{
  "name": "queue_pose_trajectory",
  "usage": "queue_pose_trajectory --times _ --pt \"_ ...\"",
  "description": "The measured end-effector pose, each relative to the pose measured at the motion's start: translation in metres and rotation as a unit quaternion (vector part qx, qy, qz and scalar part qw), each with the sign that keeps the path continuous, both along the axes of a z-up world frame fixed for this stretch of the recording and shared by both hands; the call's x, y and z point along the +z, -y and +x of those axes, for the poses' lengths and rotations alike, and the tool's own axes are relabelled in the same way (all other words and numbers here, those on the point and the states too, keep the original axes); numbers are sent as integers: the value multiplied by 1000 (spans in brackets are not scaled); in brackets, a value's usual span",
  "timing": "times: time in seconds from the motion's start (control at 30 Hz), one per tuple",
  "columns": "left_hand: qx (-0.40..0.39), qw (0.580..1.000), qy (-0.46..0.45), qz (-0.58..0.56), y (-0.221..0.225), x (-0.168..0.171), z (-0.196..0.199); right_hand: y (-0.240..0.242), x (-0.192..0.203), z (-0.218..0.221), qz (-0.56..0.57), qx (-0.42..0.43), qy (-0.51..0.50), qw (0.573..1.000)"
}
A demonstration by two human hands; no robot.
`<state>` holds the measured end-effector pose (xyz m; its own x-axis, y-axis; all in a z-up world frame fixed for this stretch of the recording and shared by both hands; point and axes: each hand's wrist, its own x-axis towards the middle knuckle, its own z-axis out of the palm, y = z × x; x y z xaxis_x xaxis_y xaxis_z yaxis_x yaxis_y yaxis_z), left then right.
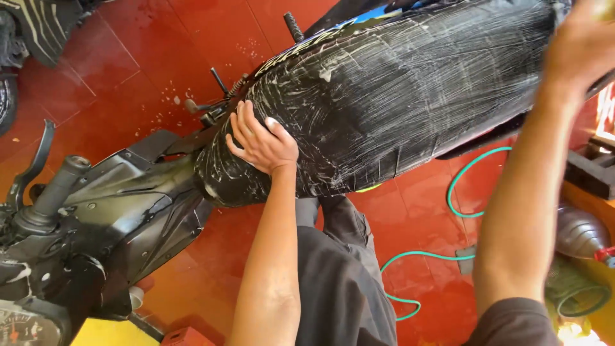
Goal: The person scrubs the seat of a black motorcycle with a yellow sponge and soapy water. They repeatedly dip the sponge into a green basin to reload soap and continue scrubbing the seat surface.
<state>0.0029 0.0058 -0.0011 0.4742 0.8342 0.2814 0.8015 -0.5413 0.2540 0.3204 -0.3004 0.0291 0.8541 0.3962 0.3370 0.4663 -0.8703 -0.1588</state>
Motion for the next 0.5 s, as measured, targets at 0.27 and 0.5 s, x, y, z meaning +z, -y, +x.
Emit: queue_pose_trajectory --times 0.27,0.5 --pt "3 1000 -11 -4 5 0 0 -176 13 -202 -6 186 -63 980" --pt "8 1000 -12 -11 5 -7 -2 -187 30 -164 112 185 -44 975"
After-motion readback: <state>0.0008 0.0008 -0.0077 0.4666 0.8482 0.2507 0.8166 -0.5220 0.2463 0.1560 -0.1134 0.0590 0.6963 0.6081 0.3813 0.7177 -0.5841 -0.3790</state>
